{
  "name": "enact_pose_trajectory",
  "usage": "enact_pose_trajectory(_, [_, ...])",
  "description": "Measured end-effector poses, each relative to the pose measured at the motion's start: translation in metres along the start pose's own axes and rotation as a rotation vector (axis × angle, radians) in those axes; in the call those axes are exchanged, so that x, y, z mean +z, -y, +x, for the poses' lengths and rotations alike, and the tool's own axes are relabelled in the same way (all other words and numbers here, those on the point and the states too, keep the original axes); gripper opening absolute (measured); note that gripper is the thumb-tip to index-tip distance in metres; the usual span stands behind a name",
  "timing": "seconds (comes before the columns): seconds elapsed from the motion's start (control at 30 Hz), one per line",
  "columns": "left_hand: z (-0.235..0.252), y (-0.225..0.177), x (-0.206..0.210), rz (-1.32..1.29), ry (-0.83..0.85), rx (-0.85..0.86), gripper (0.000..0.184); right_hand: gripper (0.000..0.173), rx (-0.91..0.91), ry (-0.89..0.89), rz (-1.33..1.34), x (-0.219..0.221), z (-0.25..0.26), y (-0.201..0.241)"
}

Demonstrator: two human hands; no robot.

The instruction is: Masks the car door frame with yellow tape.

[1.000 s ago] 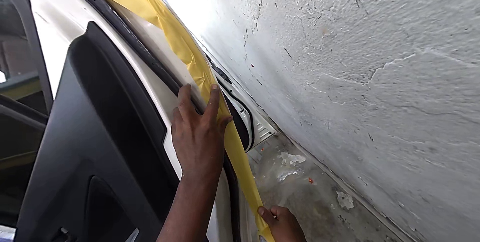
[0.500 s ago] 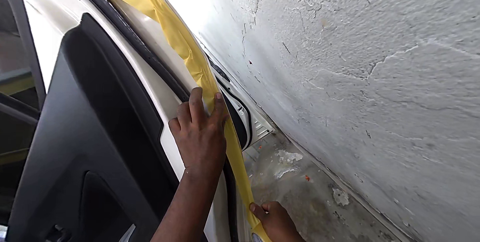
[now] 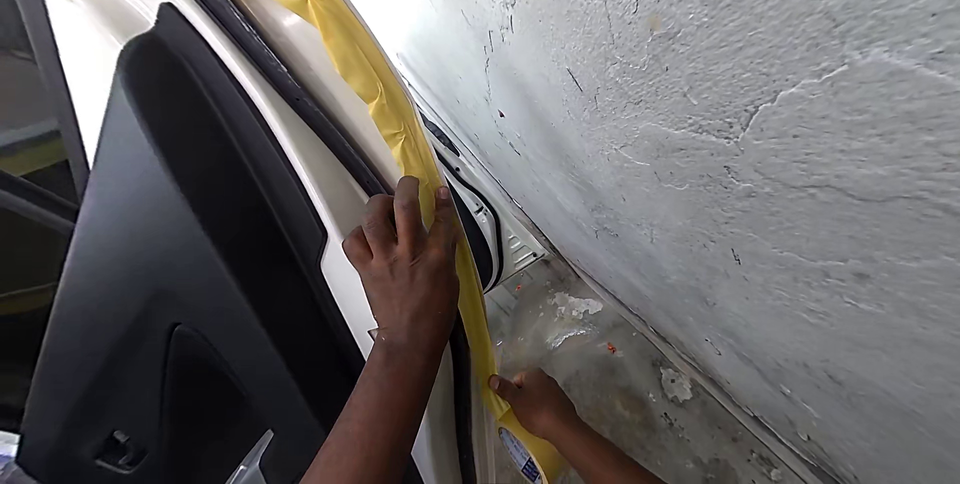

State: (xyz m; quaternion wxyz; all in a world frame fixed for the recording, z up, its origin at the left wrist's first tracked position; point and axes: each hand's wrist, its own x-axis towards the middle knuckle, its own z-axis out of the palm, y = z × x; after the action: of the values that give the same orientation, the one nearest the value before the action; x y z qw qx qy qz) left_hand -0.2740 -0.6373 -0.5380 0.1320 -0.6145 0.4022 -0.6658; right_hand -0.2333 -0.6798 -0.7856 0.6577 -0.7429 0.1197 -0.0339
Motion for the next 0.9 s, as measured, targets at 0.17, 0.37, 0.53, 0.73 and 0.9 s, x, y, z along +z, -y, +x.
enact_pose_trajectory(0.17, [-0.013,-0.005,0.005,0.023,-0.012,0.019,0.039,0.072,-0.01,-0.02,-0.008,-0.004,0.001,-0.003])
enact_pose_trajectory(0.37, [-0.035,-0.011,0.012,0.046,-0.017,0.036,0.04,0.073,-0.015,-0.021,-0.024,-0.005,0.004,0.0])
enact_pose_trajectory(0.53, [-0.041,-0.012,0.013,0.028,-0.009,0.039,0.039,0.072,-0.024,-0.02,-0.011,-0.003,0.0,0.0])
enact_pose_trajectory(0.73, [-0.053,-0.011,0.014,-0.001,0.014,0.02,0.038,0.061,-0.094,-0.151,0.038,0.01,-0.013,-0.02])
enact_pose_trajectory(0.9, [-0.061,-0.036,0.01,-0.063,0.14,-0.119,0.044,0.037,-0.798,-0.17,0.264,0.0,-0.015,-0.05])
